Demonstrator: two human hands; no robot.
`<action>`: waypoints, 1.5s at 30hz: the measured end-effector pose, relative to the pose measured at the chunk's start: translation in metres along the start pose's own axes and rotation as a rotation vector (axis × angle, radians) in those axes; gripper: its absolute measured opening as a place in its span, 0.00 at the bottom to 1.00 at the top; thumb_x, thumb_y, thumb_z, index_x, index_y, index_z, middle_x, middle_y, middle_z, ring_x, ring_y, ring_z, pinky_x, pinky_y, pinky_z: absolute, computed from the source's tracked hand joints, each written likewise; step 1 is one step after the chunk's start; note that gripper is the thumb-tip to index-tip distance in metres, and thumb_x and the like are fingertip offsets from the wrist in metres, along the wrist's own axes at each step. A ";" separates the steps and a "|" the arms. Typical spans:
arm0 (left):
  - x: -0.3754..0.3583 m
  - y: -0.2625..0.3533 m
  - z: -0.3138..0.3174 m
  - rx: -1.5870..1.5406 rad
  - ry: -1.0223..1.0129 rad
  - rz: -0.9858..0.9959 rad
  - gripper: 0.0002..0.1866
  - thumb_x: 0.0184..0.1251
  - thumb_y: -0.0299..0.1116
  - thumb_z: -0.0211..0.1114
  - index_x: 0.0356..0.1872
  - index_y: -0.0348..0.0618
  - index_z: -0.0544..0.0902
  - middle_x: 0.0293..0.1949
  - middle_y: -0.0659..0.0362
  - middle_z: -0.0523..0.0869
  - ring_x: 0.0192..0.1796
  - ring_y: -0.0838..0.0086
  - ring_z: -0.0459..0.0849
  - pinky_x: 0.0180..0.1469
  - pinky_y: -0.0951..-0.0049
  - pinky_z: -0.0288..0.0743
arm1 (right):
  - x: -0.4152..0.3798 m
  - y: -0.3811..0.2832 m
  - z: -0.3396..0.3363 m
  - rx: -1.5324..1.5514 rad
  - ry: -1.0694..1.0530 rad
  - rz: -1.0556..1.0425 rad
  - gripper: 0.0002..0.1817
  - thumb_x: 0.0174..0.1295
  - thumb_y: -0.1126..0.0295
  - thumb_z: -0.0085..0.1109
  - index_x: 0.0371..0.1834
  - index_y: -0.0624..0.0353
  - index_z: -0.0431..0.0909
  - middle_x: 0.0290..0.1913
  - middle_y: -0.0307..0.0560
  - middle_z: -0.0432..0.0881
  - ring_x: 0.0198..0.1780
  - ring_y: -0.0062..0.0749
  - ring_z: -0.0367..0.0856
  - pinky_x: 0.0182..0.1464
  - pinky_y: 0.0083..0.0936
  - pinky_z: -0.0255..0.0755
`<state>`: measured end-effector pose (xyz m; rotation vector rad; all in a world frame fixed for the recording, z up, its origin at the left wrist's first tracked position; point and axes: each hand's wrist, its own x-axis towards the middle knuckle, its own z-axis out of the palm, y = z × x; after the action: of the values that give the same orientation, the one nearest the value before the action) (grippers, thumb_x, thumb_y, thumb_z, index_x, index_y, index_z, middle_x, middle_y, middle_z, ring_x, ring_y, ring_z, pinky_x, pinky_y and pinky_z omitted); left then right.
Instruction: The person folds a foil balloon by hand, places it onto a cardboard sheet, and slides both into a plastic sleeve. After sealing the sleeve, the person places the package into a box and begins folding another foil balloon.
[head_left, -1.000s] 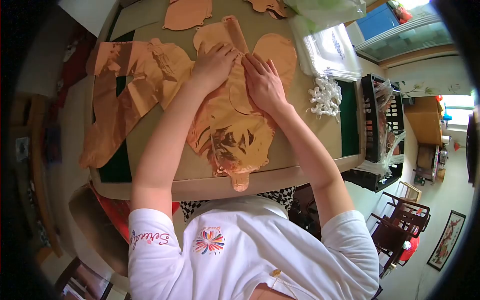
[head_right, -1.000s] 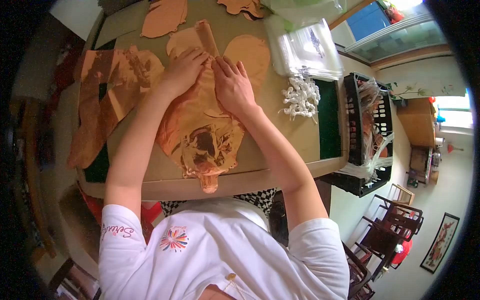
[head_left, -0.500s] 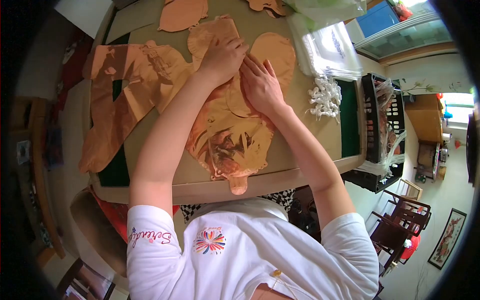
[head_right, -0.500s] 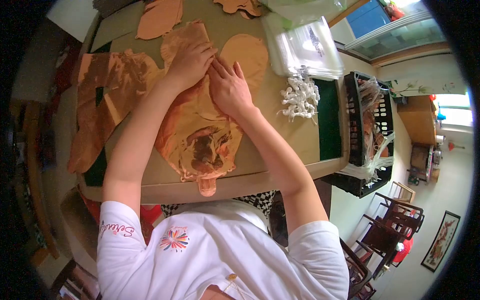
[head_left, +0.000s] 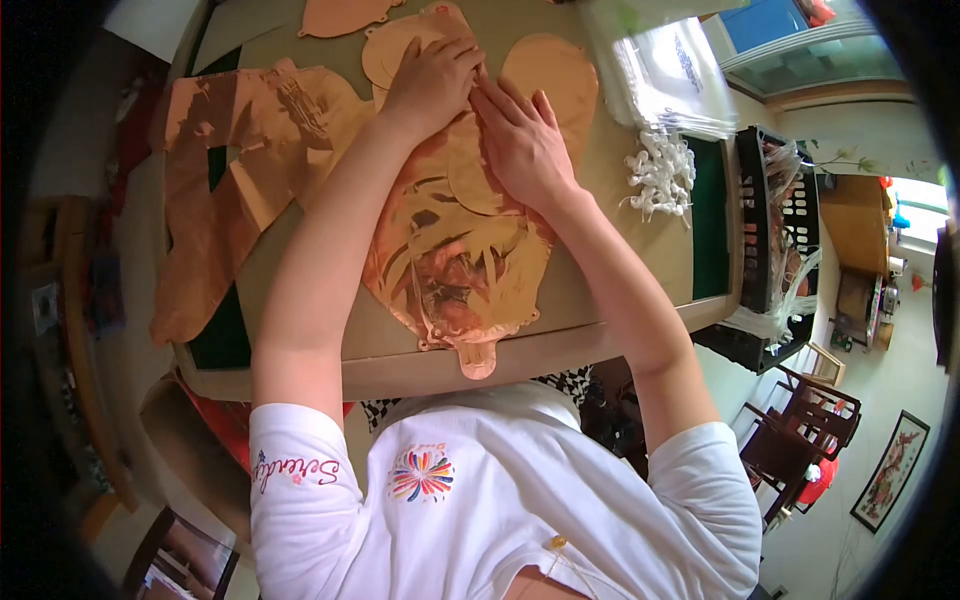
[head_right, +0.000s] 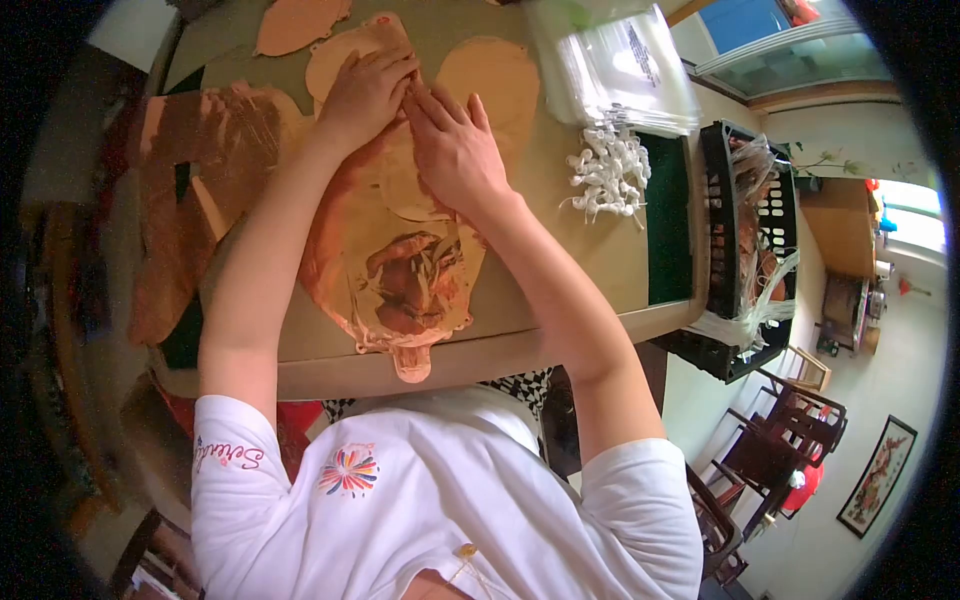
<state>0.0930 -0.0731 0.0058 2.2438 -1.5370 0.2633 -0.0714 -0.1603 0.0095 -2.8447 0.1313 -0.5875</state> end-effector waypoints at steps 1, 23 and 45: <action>0.000 -0.002 0.001 -0.014 0.017 0.005 0.17 0.72 0.36 0.53 0.58 0.47 0.78 0.63 0.58 0.78 0.64 0.62 0.75 0.70 0.48 0.59 | 0.000 0.000 0.000 -0.004 0.000 0.008 0.27 0.65 0.70 0.51 0.69 0.58 0.67 0.70 0.47 0.68 0.72 0.42 0.63 0.72 0.53 0.54; 0.024 -0.006 -0.005 0.287 0.024 -0.083 0.22 0.73 0.39 0.53 0.65 0.46 0.71 0.66 0.54 0.74 0.71 0.62 0.67 0.69 0.47 0.58 | 0.002 -0.001 0.002 0.037 0.013 0.030 0.23 0.67 0.68 0.49 0.66 0.59 0.70 0.67 0.48 0.72 0.72 0.41 0.64 0.73 0.54 0.52; -0.073 0.057 -0.002 0.047 -0.004 -0.213 0.29 0.75 0.44 0.47 0.71 0.38 0.64 0.73 0.54 0.65 0.76 0.64 0.57 0.76 0.48 0.48 | -0.009 0.049 0.002 -0.068 0.271 0.395 0.21 0.67 0.62 0.52 0.61 0.55 0.75 0.69 0.58 0.68 0.71 0.53 0.63 0.73 0.42 0.57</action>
<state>0.0135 -0.0284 -0.0072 2.4214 -1.2921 0.2347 -0.0811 -0.2063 -0.0074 -2.6734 0.7512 -0.8822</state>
